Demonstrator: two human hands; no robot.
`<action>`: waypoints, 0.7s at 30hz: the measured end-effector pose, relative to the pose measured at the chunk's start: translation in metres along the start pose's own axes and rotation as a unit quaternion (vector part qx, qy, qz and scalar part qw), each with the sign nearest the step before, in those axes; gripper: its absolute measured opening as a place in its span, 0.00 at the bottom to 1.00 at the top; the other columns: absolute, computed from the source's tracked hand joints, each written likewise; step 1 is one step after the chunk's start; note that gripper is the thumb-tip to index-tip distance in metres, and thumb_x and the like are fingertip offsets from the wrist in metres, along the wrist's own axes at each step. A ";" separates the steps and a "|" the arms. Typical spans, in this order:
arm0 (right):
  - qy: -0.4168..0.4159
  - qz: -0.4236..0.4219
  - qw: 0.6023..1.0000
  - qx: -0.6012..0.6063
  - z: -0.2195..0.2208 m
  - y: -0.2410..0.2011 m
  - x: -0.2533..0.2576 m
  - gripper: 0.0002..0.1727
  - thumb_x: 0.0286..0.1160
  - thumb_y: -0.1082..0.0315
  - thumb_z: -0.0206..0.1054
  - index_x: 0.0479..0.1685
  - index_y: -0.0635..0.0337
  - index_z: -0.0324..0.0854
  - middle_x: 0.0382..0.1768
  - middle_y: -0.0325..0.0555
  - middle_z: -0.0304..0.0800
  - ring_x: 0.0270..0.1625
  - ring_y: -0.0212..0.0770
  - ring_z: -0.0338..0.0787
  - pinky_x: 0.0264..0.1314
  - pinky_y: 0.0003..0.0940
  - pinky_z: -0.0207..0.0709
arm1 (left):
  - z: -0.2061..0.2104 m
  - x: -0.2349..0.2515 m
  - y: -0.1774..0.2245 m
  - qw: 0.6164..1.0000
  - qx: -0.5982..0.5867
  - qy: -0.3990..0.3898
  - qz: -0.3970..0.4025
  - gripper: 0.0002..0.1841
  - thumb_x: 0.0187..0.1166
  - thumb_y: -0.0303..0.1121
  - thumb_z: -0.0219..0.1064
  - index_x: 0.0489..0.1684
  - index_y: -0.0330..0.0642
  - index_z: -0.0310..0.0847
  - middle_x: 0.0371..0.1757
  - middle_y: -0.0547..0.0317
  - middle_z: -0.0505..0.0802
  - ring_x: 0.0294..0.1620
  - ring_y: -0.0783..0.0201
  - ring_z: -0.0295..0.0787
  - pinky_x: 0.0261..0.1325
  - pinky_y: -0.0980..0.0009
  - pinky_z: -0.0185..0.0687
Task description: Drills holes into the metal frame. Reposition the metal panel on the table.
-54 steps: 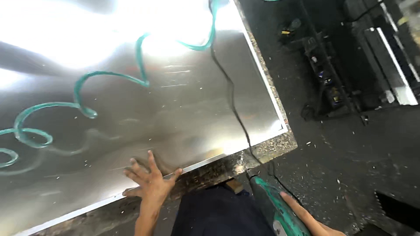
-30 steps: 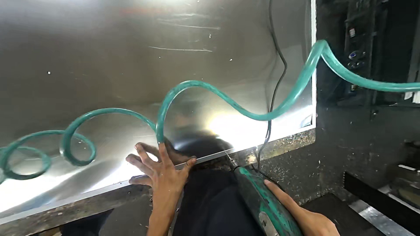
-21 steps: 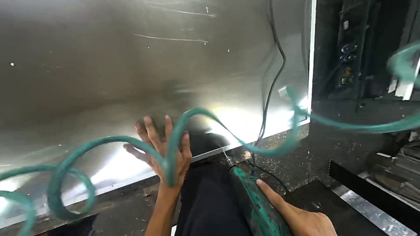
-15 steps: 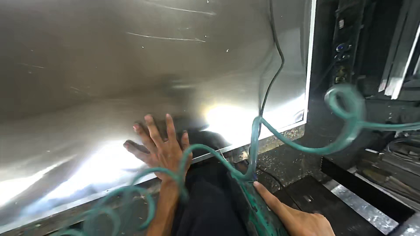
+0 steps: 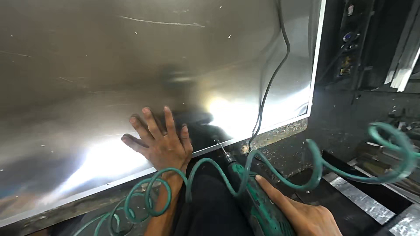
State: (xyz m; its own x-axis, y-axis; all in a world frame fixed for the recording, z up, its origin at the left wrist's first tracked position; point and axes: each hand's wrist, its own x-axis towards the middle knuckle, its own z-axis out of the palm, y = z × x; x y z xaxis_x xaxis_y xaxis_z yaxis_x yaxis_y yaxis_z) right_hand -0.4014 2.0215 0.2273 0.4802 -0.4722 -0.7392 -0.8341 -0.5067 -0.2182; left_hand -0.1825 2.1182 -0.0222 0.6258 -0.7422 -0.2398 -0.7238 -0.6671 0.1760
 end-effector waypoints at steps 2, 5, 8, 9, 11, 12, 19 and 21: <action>0.008 -0.001 1.000 0.006 0.004 0.002 -0.001 0.49 0.56 0.51 0.78 0.89 0.42 0.69 0.26 0.45 0.90 0.17 0.47 0.85 0.15 0.48 0.74 | 0.003 0.000 -0.001 1.000 -0.004 0.013 0.002 0.37 0.86 0.62 0.39 0.98 0.67 0.41 0.98 0.45 0.43 0.96 0.32 0.27 0.81 0.17 0.21; 0.026 0.006 0.999 0.023 0.012 0.003 0.000 0.51 0.52 0.53 0.79 0.89 0.41 0.69 0.24 0.43 0.89 0.17 0.46 0.84 0.14 0.48 0.73 | 0.002 0.000 -0.001 1.000 0.007 0.008 0.007 0.38 0.85 0.63 0.38 0.98 0.65 0.42 0.97 0.44 0.43 0.96 0.31 0.28 0.81 0.18 0.24; 0.040 0.016 0.998 0.052 0.015 0.006 0.000 0.52 0.50 0.53 0.80 0.89 0.40 0.68 0.26 0.42 0.91 0.19 0.47 0.87 0.15 0.49 0.75 | 0.001 0.003 -0.001 1.000 0.019 0.013 0.007 0.38 0.85 0.63 0.38 0.97 0.65 0.46 0.97 0.44 0.49 0.96 0.32 0.33 0.83 0.20 0.25; 0.043 0.016 0.997 0.055 0.016 0.006 0.000 0.52 0.50 0.53 0.80 0.89 0.39 0.68 0.26 0.42 0.91 0.18 0.47 0.86 0.15 0.49 0.75 | 0.001 0.003 -0.002 1.000 0.020 0.012 0.004 0.38 0.85 0.64 0.39 0.97 0.65 0.47 0.97 0.45 0.49 0.96 0.33 0.33 0.84 0.21 0.25; 0.049 0.014 0.997 0.054 0.019 0.007 0.000 0.53 0.50 0.53 0.80 0.90 0.37 0.66 0.25 0.41 0.89 0.18 0.47 0.85 0.15 0.49 0.74 | 0.002 0.005 -0.002 1.000 0.027 0.015 0.002 0.37 0.85 0.63 0.39 0.97 0.65 0.47 0.97 0.46 0.50 0.96 0.33 0.34 0.84 0.20 0.25; 0.053 0.012 0.997 0.051 0.021 0.008 0.000 0.54 0.49 0.53 0.81 0.90 0.36 0.66 0.24 0.41 0.88 0.18 0.47 0.85 0.15 0.49 0.73 | 0.002 0.005 -0.002 0.999 0.033 0.014 0.002 0.37 0.85 0.63 0.38 0.97 0.65 0.47 0.97 0.46 0.50 0.96 0.33 0.34 0.83 0.21 0.27; 0.064 0.021 0.997 0.045 0.048 0.016 0.027 0.59 0.36 0.50 0.80 0.89 0.29 0.64 0.22 0.40 0.86 0.23 0.51 0.87 0.20 0.54 0.75 | 0.007 0.003 0.000 0.996 0.025 0.081 0.018 0.37 0.86 0.61 0.37 0.95 0.60 0.53 0.94 0.43 0.58 0.94 0.32 0.45 0.84 0.21 0.31; 0.090 0.018 0.993 0.076 0.047 0.023 0.027 0.56 0.36 0.50 0.78 0.87 0.28 0.67 0.21 0.38 0.85 0.22 0.50 0.87 0.19 0.54 0.75 | 0.004 0.005 0.001 0.995 0.039 0.086 0.014 0.37 0.86 0.62 0.35 0.94 0.58 0.57 0.94 0.42 0.59 0.94 0.33 0.44 0.85 0.22 0.34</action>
State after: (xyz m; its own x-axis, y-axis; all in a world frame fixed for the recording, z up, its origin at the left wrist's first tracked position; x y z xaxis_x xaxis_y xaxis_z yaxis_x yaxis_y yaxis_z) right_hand -0.4205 2.0306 0.1719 0.4785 -0.6160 -0.6258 -0.8764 -0.3789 -0.2972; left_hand -0.1816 2.1143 -0.0266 0.6400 -0.7653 -0.0684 -0.7584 -0.6435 0.1036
